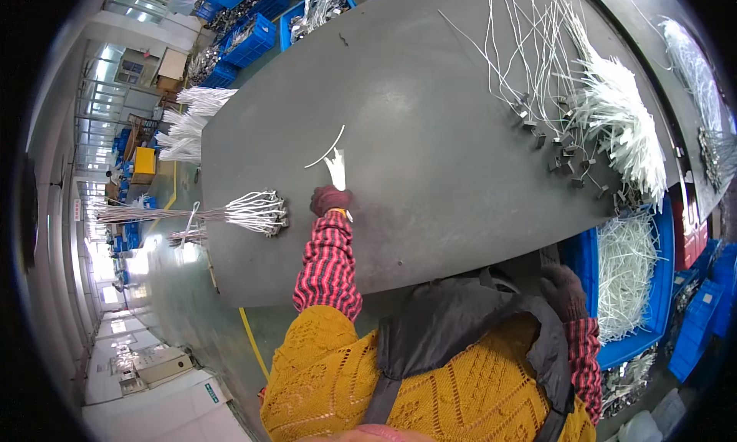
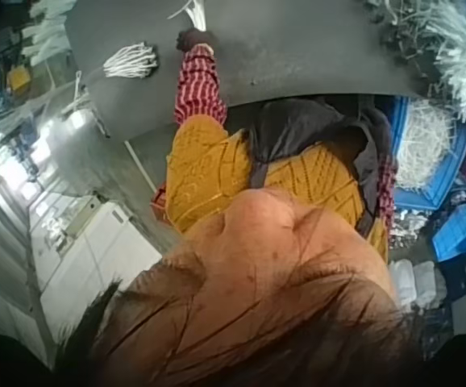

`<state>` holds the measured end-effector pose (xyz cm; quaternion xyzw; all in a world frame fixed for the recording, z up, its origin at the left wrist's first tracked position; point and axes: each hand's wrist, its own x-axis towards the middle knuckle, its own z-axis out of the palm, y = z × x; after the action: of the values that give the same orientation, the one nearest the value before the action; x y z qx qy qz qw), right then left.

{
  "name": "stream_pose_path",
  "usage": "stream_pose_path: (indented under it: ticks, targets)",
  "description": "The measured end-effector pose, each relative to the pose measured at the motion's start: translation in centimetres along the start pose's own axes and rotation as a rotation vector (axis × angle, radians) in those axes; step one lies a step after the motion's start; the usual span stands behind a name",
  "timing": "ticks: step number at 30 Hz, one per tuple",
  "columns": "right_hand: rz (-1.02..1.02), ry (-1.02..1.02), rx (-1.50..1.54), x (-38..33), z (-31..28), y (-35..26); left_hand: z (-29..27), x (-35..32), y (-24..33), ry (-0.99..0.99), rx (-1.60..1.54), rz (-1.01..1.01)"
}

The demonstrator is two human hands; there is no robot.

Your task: Bundling and organizing electrical wire components at a manual assembly station.

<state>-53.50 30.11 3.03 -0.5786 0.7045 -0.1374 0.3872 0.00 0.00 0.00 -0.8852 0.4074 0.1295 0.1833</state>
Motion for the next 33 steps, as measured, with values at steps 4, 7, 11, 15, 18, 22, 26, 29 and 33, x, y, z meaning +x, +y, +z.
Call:
stream_pose_path:
  ticks: [4,7,11,15,18,22,26,29,33]
  targets:
    - [-0.206,0.016,-0.053,4.4,0.7,-7.1,1.0,4.6,-3.0,0.139,-0.006,0.117]
    - [-0.243,-0.019,-0.135,6.8,-1.8,-9.5,2.1,3.9,-3.7,0.269,-0.532,0.24]
    - [-0.211,-0.039,-0.12,8.0,-1.9,-12.7,0.4,2.1,-5.4,-0.182,-1.487,0.268]
    - [-0.316,-0.202,-0.008,11.7,-0.6,-16.7,0.5,-0.4,-7.7,-0.332,-1.945,0.232]
    - [-0.422,-0.356,0.402,15.9,1.2,-19.0,0.5,-5.7,-4.0,-0.828,-2.199,0.29]
    - [-0.385,-0.358,0.753,21.6,3.1,-23.9,0.4,-17.6,0.9,-1.258,-2.038,0.426]
    - [-0.405,-0.463,0.821,24.7,3.6,-25.3,1.5,-22.8,2.7,-1.566,-1.796,0.45]
    - [-0.428,-0.945,0.663,24.6,3.2,-24.8,1.4,-23.7,2.3,-1.65,-1.758,0.434]
    - [-0.311,-0.574,0.888,24.4,4.3,-24.7,-0.1,-24.5,3.0,-1.625,-1.65,0.478]
